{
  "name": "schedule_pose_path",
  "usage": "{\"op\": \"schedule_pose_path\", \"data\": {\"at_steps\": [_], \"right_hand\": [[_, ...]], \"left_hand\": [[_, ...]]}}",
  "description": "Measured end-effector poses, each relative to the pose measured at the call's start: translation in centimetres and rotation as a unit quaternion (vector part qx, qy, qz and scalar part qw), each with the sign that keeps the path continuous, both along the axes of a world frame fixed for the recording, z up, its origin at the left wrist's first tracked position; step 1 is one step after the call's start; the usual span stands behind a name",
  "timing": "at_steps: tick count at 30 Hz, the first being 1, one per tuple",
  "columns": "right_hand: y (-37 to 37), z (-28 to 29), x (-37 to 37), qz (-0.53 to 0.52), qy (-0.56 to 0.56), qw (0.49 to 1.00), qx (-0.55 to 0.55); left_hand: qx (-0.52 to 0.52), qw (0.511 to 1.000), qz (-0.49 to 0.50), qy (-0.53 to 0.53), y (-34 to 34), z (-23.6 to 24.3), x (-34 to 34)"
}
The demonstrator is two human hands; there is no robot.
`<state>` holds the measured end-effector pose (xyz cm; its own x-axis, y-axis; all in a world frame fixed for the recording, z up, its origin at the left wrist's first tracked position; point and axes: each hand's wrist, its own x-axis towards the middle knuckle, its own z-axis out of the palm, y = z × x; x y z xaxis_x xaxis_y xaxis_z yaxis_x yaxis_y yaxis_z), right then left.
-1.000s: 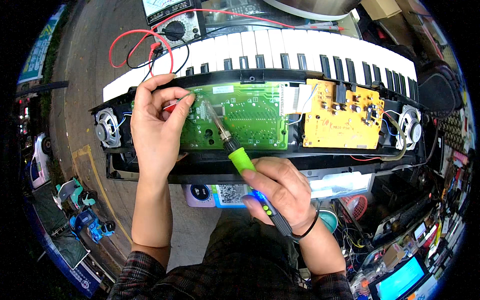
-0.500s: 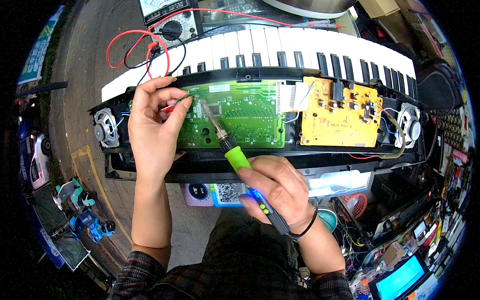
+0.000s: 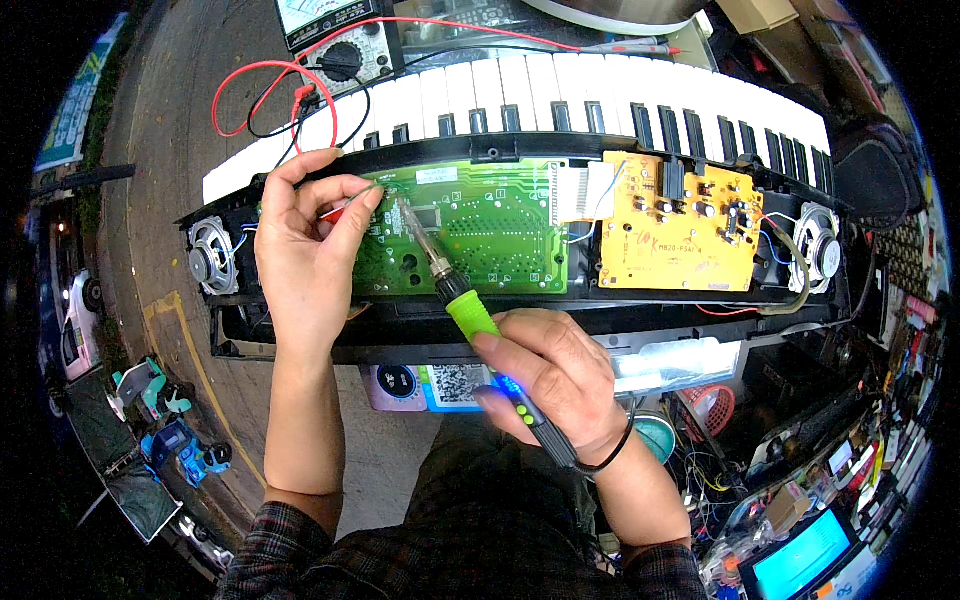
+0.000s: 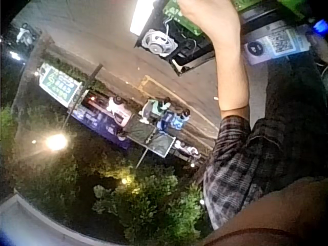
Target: The person uses a multimeter to test points on the circuit board of a disassembled electronic keyboard. They then use a soldering iron to apply heat and solder to specific components on the board, performing a repair or modification.
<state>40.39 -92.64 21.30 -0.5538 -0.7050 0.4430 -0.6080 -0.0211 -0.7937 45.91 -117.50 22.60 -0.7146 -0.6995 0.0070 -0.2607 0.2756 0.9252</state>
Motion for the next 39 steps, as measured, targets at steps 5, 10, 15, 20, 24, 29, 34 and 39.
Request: {"op": "schedule_pose_path", "data": {"at_steps": [5, 10, 15, 20, 24, 29, 34, 39], "right_hand": [[0.0, 0.0, 0.0, -0.001, -0.002, 1.000, -0.002], [0.1, -0.1, 0.1, -0.001, -0.011, 1.000, -0.005], [0.1, -0.1, 0.1, -0.002, -0.011, 1.000, -0.005], [-0.1, 0.2, 0.1, -0.001, -0.009, 1.000, 0.000], [-0.4, 0.1, 0.2, -0.009, -0.003, 1.000, 0.012], [-0.8, 0.2, 0.3, -0.016, 0.005, 0.999, 0.030], [-1.2, 0.2, 0.3, -0.021, 0.011, 0.999, 0.039], [-1.4, 0.1, 0.3, -0.024, 0.011, 0.999, 0.044]], "left_hand": [[0.006, 1.000, -0.007, -0.025, -0.3, 0.8, -0.2], [0.005, 1.000, -0.012, -0.026, -0.6, 0.7, -0.5], [-0.003, 1.000, 0.001, -0.018, -0.2, 0.5, -0.6], [-0.011, 1.000, 0.005, -0.012, 0.0, 0.3, -0.7], [-0.011, 1.000, 0.005, -0.022, -0.1, 0.4, -0.6], [-0.008, 1.000, 0.000, -0.006, -0.3, 0.3, -0.5], [-0.004, 1.000, -0.003, -0.005, -0.3, 0.3, -0.4], [-0.006, 1.000, -0.004, -0.003, -0.3, 0.3, -0.5]]}}
